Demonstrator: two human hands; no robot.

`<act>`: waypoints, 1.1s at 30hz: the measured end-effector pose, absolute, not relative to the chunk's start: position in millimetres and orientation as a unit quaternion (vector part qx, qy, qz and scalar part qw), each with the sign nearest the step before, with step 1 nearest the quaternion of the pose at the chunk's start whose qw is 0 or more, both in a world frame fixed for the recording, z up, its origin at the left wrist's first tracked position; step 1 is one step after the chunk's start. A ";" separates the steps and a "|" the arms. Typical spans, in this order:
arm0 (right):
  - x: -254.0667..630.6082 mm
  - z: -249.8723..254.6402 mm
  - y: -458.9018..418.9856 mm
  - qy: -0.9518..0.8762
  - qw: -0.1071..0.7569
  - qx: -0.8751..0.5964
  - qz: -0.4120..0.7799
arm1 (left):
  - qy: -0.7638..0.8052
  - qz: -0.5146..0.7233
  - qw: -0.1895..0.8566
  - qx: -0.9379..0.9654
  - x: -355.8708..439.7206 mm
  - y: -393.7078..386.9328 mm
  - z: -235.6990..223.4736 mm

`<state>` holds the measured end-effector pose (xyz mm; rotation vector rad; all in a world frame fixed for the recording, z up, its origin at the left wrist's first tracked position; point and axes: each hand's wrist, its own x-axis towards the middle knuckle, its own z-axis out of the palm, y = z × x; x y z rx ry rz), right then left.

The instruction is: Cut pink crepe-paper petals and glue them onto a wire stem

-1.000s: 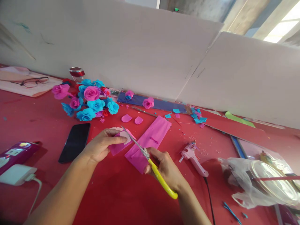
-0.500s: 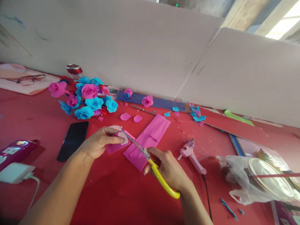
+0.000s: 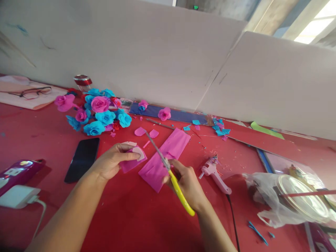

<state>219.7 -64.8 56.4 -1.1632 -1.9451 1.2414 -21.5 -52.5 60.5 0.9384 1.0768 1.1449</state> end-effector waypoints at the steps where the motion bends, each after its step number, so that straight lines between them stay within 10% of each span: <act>1: 214.8 54.8 -65.8 -0.692 0.314 -0.439 0.479 | 0.463 0.504 0.617 0.389 -16.8 -52.9 59.4; 15: 179.9 29.6 -68.0 -0.439 0.573 -0.375 0.582 | 0.394 0.511 0.753 0.127 51.9 -66.7 34.7; 33: 209.5 46.3 -61.4 -0.565 0.343 -0.352 0.662 | 0.521 0.258 0.591 0.560 23.5 -58.2 58.5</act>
